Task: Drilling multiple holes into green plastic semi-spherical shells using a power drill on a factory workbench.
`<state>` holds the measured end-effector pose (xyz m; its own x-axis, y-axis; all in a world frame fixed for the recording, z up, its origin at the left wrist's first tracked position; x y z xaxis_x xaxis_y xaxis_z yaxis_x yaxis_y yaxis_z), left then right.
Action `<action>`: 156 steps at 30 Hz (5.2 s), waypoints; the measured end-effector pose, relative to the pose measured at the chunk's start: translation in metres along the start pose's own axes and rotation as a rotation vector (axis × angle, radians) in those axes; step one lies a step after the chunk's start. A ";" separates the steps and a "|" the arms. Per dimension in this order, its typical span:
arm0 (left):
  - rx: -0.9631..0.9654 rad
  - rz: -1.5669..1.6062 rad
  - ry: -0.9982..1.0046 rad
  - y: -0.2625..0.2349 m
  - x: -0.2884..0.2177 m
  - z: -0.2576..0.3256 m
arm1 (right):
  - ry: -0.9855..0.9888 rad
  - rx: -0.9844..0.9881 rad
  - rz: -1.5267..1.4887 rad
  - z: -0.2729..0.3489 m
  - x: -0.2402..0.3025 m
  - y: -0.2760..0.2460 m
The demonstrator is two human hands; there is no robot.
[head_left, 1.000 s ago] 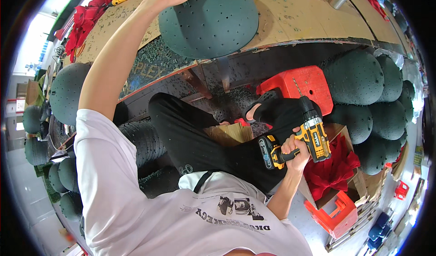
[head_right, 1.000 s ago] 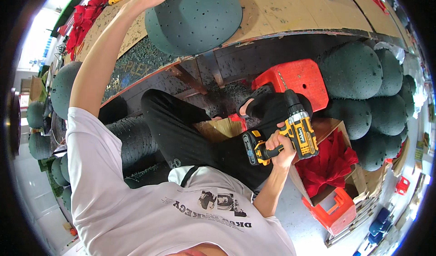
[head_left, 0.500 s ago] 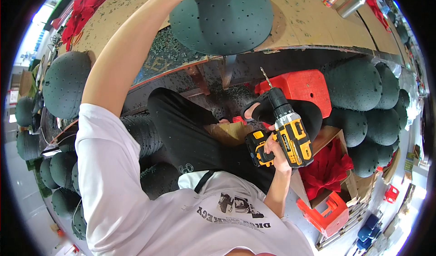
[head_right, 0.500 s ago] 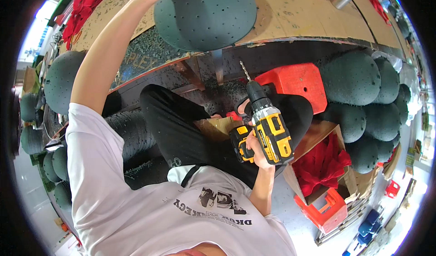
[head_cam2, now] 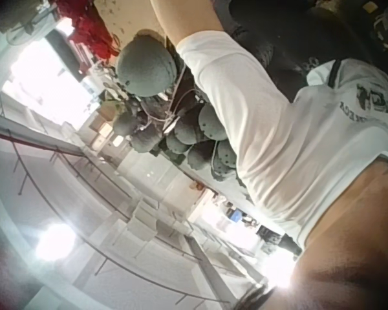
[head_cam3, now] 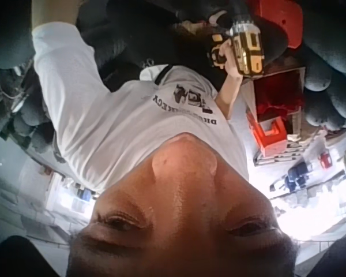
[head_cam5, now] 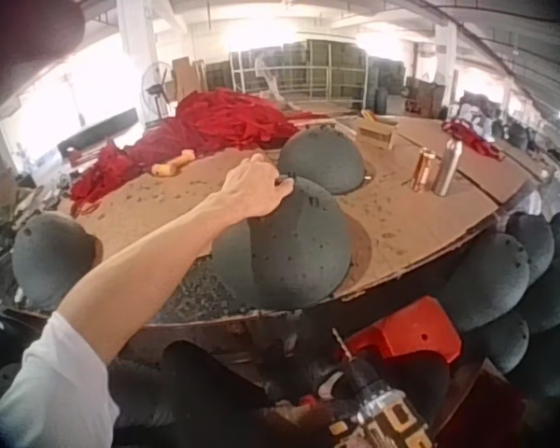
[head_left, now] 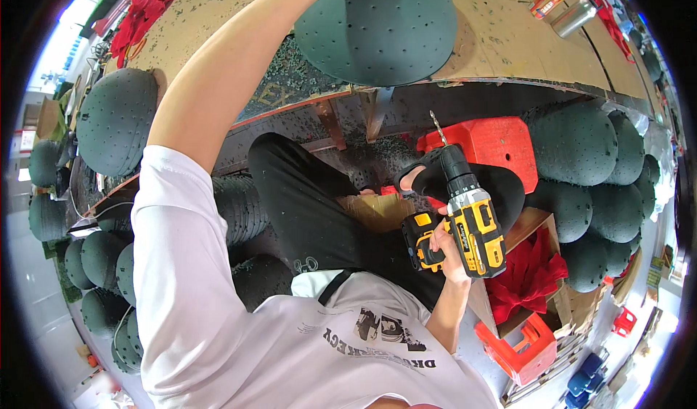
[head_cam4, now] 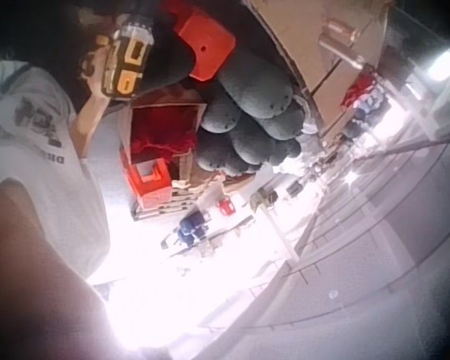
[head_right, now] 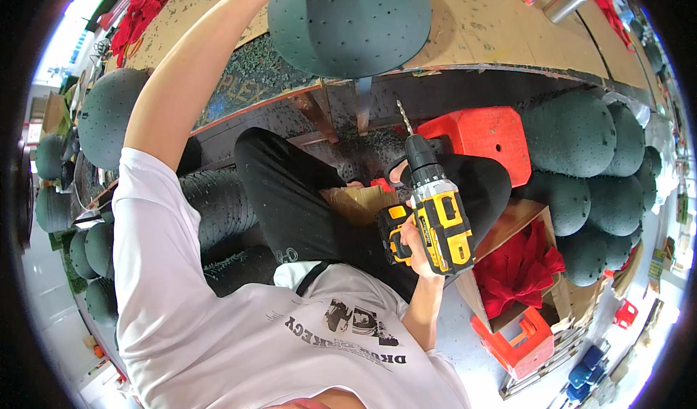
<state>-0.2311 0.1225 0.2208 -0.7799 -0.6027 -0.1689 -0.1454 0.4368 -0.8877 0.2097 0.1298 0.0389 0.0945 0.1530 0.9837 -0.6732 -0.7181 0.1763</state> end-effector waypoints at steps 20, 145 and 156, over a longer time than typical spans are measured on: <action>-0.073 0.007 -0.158 0.009 0.008 -0.006 | 0.023 -0.026 0.012 0.004 0.006 0.006; -0.074 -0.036 0.256 -0.024 0.013 -0.010 | -0.167 -0.067 0.419 0.000 0.055 -0.004; 0.105 -0.281 0.312 -0.035 -0.002 -0.023 | -0.204 -0.047 0.550 0.008 0.045 -0.009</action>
<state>-0.2381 0.1241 0.2623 -0.8678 -0.4508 0.2090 -0.3282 0.2044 -0.9222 0.2261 0.1373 0.0815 -0.1416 -0.3710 0.9178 -0.6943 -0.6236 -0.3592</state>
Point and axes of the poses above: each hand's wrist, its own z-axis away from the middle knuckle, its own y-axis out of the palm, x = y × z, the point moved 2 cm from there along -z, towards the middle knuckle, and after that the axes turned 8 degrees about -x, right-handed, at the moved point
